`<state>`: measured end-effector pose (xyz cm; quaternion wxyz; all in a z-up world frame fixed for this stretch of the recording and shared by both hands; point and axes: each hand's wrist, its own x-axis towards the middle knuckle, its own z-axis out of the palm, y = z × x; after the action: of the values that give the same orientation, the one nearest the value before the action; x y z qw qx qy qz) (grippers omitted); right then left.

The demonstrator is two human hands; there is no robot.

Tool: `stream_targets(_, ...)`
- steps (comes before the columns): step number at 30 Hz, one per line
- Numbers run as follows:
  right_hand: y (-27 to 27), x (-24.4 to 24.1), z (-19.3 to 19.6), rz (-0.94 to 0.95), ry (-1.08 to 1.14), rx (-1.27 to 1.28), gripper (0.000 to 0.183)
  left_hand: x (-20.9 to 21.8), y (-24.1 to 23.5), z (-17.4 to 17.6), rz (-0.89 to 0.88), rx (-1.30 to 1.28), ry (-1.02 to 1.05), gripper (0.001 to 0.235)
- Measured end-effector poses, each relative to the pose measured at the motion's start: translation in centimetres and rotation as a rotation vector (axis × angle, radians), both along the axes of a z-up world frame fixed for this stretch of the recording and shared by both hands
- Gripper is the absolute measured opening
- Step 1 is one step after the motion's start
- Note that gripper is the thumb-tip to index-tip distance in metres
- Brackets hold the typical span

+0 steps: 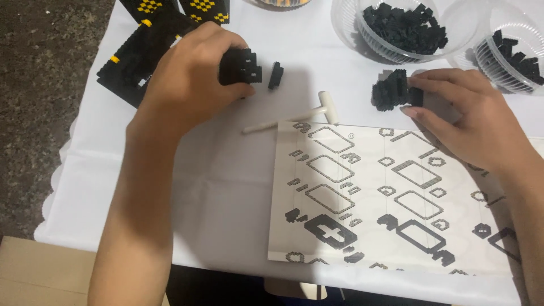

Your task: Assembling a toy gun using small interlocking plastic bricks

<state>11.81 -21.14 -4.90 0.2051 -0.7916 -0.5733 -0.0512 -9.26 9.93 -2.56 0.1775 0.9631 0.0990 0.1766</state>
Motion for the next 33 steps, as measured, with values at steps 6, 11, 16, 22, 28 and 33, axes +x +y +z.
stream_targets(6,0.0,-0.2,0.7,0.025,0.003,-0.005,0.045,-0.5,-0.8,1.8,0.044,-0.1,0.107,0.037)
stream_targets(11,-0.3,-0.3,2.0,-0.025,0.043,0.018,0.054,-0.3,-0.1,1.0,-0.118,0.022,-0.059,0.049)
stream_targets(16,0.1,0.4,2.0,-0.007,0.005,0.196,0.034,2.1,-3.1,4.2,0.013,-0.088,-0.223,0.022)
stream_targets(22,0.1,-0.5,2.3,-0.047,0.018,0.359,0.023,13.6,-6.7,4.4,-0.463,-0.016,-0.254,0.02)
stream_targets(28,0.0,-0.2,1.8,-0.079,-0.01,0.416,0.018,25.1,-9.3,0.2,-0.374,0.05,0.148,0.021)
stream_targets(33,0.2,-0.3,1.9,-0.2,0.146,0.427,0.01,26.0,-10.1,-2.1,-0.361,0.218,0.172,0.019)
